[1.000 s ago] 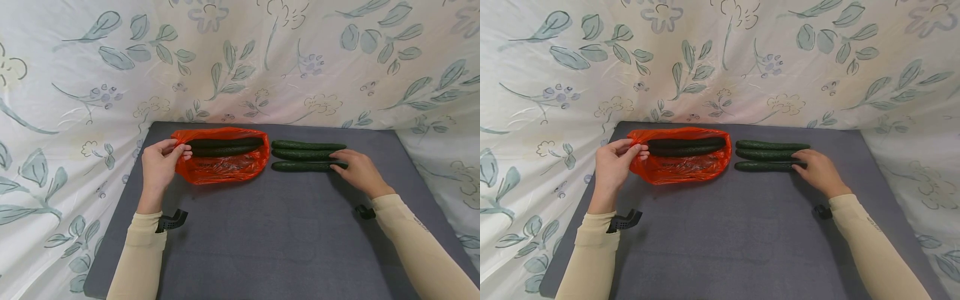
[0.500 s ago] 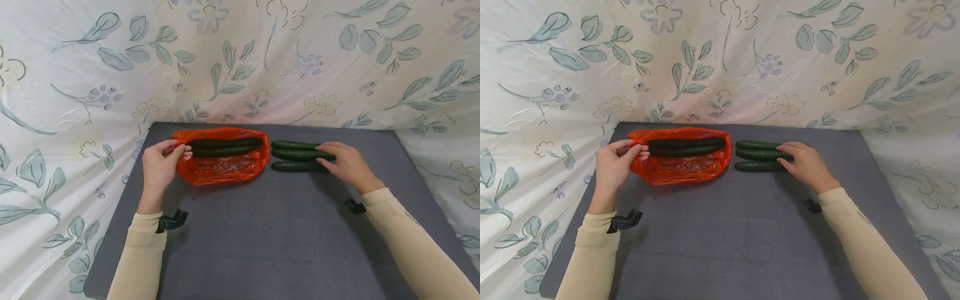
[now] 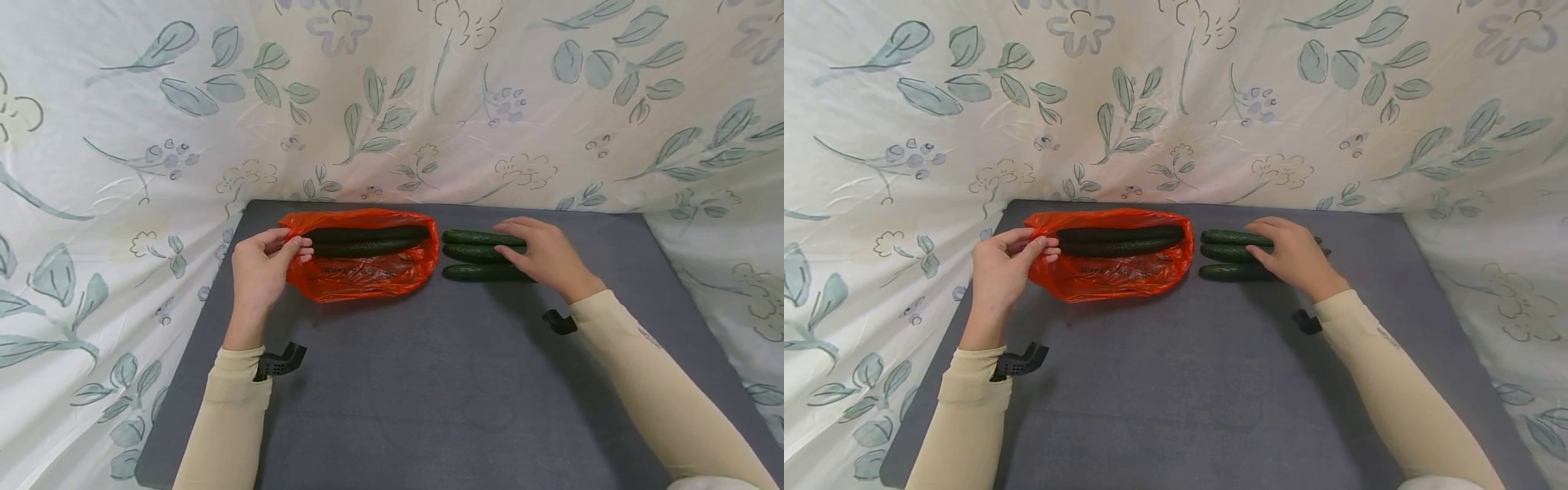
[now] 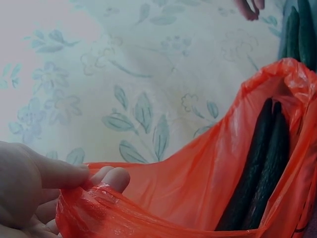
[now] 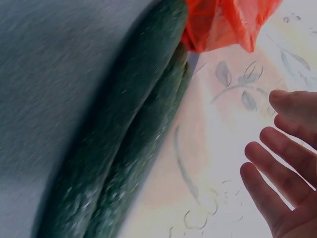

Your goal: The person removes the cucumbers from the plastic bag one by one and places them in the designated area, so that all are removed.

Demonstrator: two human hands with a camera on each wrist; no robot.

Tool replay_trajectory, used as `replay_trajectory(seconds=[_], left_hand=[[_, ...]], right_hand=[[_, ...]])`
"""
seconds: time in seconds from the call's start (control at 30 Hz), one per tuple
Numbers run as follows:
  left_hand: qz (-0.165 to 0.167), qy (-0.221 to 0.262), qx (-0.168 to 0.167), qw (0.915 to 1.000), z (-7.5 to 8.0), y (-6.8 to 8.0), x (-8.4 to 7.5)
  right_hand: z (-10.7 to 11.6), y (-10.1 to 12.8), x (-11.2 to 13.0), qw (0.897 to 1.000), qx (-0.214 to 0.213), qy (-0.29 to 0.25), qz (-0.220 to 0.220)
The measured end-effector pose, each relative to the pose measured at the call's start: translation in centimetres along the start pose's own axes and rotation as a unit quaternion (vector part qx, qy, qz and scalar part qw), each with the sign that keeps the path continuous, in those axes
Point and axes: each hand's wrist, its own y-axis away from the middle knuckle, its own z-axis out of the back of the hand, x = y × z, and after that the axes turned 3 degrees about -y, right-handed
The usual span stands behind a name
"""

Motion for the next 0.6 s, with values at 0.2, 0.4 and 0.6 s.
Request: replay_trajectory(seconds=[0.2, 0.4, 0.6], left_hand=[[0.0, 0.0, -0.001, 1.0, -0.1, 0.2, -0.2], [0.002, 0.001, 0.0, 1.0, -0.2, 0.2, -0.3], [0.003, 0.003, 0.003, 1.0, -0.3, 0.1, -0.4]], right_hand=[[-0.3, -1.6, 1.3, 1.0, 0.004, -0.016, 0.007], [-1.1, -3.3, 2.3, 0.999, -0.001, -0.029, 0.023], [-1.6, -4.8, 3.8, 0.999, 0.013, -0.032, 0.03]])
